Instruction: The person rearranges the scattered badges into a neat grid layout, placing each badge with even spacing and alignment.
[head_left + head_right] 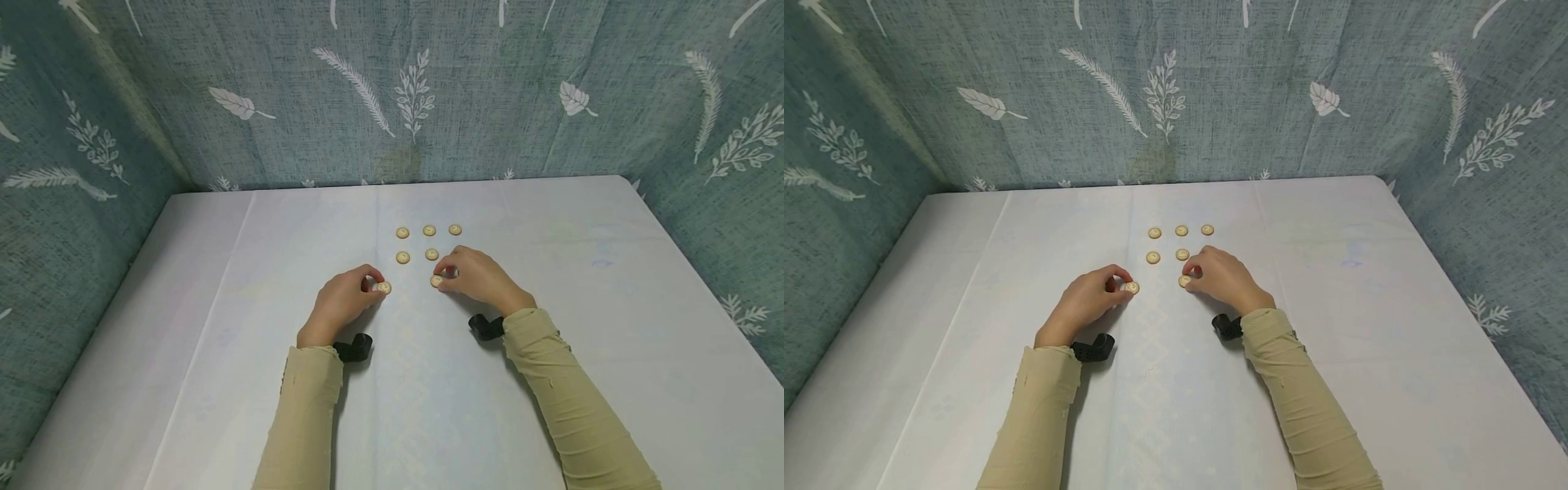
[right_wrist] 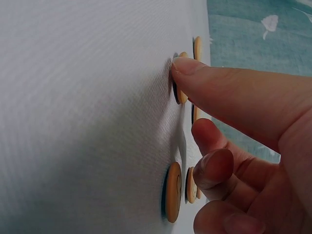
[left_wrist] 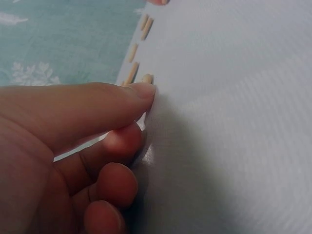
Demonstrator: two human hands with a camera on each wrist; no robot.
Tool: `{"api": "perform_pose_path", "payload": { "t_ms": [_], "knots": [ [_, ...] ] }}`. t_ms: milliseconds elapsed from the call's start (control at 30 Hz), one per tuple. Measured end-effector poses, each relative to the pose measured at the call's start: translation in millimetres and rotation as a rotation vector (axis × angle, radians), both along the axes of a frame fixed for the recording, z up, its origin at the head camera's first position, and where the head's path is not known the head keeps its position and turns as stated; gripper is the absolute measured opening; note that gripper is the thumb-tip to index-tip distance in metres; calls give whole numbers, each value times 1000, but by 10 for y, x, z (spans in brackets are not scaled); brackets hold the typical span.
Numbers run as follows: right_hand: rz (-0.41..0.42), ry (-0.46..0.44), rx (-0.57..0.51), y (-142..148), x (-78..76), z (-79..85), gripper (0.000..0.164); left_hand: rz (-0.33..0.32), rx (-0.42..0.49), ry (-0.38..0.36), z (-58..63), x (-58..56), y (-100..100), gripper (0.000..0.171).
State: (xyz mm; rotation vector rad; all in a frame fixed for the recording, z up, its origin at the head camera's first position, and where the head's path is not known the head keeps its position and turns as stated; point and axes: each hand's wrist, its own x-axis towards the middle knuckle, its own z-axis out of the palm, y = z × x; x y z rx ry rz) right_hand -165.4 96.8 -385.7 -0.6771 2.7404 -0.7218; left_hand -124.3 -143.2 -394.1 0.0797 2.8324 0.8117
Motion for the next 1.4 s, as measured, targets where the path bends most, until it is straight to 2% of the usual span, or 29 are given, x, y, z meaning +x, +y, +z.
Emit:
{"api": "perform_pose_path", "payload": {
  "t_ms": [300, 633, 967, 1400],
  "knots": [
    [-3, 12, 13, -9, -4, -4, 21, 1, 3, 9, 3, -3, 28, 22],
    [1, 1, 35, -14, 1, 9, 22, -23, 8, 62, -7, 0, 89, 22],
    [7, 17, 49, -22, 14, 12, 21, -9, -9, 44, -32, -15, 176, 23],
    [7, 13, 54, -10, 0, -1, 22, -16, -3, 79, -61, -28, 250, 26]
  ]
}}
